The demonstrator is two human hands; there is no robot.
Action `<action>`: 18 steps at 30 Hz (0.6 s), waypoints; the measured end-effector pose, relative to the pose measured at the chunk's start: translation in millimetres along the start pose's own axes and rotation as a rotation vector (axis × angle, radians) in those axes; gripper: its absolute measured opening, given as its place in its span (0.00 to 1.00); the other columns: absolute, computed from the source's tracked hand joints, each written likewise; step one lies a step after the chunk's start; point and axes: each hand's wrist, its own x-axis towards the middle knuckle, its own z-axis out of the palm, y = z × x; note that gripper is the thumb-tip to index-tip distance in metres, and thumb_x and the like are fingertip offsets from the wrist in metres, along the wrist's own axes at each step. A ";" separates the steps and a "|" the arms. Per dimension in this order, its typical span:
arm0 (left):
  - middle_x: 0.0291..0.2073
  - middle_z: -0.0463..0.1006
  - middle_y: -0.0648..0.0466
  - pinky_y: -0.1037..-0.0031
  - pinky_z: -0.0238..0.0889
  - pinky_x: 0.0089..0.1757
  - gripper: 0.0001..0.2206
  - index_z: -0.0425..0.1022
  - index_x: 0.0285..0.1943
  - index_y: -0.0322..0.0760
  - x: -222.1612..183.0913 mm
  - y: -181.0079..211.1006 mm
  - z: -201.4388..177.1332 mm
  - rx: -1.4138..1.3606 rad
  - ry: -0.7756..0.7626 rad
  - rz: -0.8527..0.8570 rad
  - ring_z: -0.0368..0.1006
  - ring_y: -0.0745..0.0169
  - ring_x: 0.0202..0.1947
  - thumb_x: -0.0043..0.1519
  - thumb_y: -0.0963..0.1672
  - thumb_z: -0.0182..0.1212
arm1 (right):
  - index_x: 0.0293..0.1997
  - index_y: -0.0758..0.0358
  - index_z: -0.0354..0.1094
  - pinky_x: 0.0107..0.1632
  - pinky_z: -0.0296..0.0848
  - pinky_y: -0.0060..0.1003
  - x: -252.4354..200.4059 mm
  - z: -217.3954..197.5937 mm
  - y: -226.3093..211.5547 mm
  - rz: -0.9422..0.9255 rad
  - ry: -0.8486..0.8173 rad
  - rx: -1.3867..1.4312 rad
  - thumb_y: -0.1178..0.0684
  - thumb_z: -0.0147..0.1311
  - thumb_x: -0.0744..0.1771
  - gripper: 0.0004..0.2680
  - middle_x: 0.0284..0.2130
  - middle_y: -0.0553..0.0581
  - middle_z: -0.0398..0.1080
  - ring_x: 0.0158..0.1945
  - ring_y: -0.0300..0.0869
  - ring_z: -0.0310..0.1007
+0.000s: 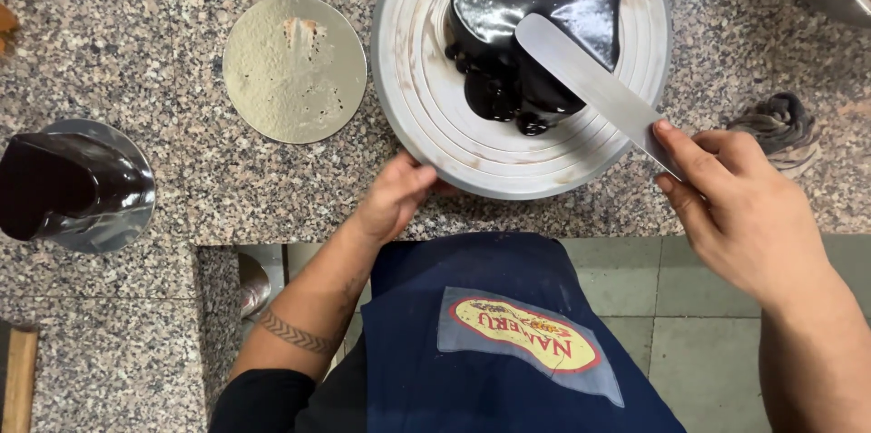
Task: The person scrapes chocolate frosting from a counter, pours chocolate glaze over a heart-shaped cake on a turntable, and spreads it with a spatula.
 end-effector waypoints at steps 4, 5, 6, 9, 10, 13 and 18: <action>0.55 0.78 0.39 0.63 0.66 0.58 0.28 0.70 0.67 0.20 -1.8 -21.7 -18.4 0.093 -0.287 -0.117 0.74 0.51 0.57 0.66 0.49 0.62 | 0.67 0.49 0.70 0.42 0.75 0.42 1.3 1.1 1.6 -0.021 0.006 -0.029 0.52 0.60 0.67 0.18 0.49 0.61 0.70 0.41 0.50 0.76; 0.56 0.78 0.39 0.63 0.66 0.58 0.28 0.70 0.68 0.20 -1.6 -22.7 -18.5 0.112 -0.275 -0.125 0.74 0.51 0.57 0.66 0.49 0.62 | 0.67 0.50 0.70 0.43 0.75 0.42 1.1 1.2 2.0 -0.017 0.005 -0.028 0.52 0.60 0.67 0.18 0.50 0.61 0.70 0.41 0.50 0.76; 0.56 0.78 0.39 0.63 0.66 0.58 0.28 0.70 0.68 0.20 -0.7 -12.8 -8.1 0.112 -0.277 -0.126 0.74 0.51 0.57 0.66 0.49 0.62 | 0.67 0.50 0.70 0.43 0.75 0.42 1.7 1.2 1.3 -0.015 0.006 -0.028 0.52 0.60 0.67 0.18 0.50 0.61 0.70 0.41 0.50 0.76; 0.57 0.76 0.48 0.67 0.63 0.61 0.27 0.67 0.66 0.31 0.4 9.8 14.6 -0.048 -0.032 0.025 0.72 0.58 0.59 0.60 0.48 0.65 | 0.67 0.50 0.69 0.43 0.75 0.43 3.9 1.3 -0.2 -0.025 0.015 -0.014 0.52 0.59 0.67 0.18 0.51 0.61 0.70 0.41 0.51 0.76; 0.57 0.77 0.48 0.66 0.65 0.60 0.27 0.67 0.66 0.32 -0.2 12.9 16.5 -0.035 -0.077 -0.003 0.73 0.58 0.58 0.60 0.48 0.65 | 0.67 0.50 0.69 0.42 0.75 0.43 4.6 1.4 -0.6 -0.022 0.017 -0.019 0.52 0.60 0.67 0.18 0.51 0.61 0.70 0.41 0.51 0.76; 0.56 0.78 0.44 0.63 0.66 0.59 0.27 0.69 0.66 0.26 0.0 -12.4 -11.1 0.042 -0.225 -0.087 0.74 0.54 0.58 0.63 0.49 0.64 | 0.67 0.50 0.69 0.42 0.75 0.44 7.2 2.0 -1.2 -0.030 0.029 -0.017 0.52 0.59 0.68 0.18 0.50 0.62 0.70 0.41 0.51 0.76; 0.56 0.78 0.40 0.61 0.66 0.59 0.28 0.69 0.68 0.22 0.4 -10.5 -7.0 0.033 -0.220 -0.076 0.74 0.51 0.56 0.65 0.48 0.65 | 0.67 0.50 0.69 0.42 0.75 0.44 10.4 1.5 -3.2 -0.055 0.040 -0.003 0.52 0.59 0.68 0.18 0.51 0.62 0.70 0.42 0.51 0.77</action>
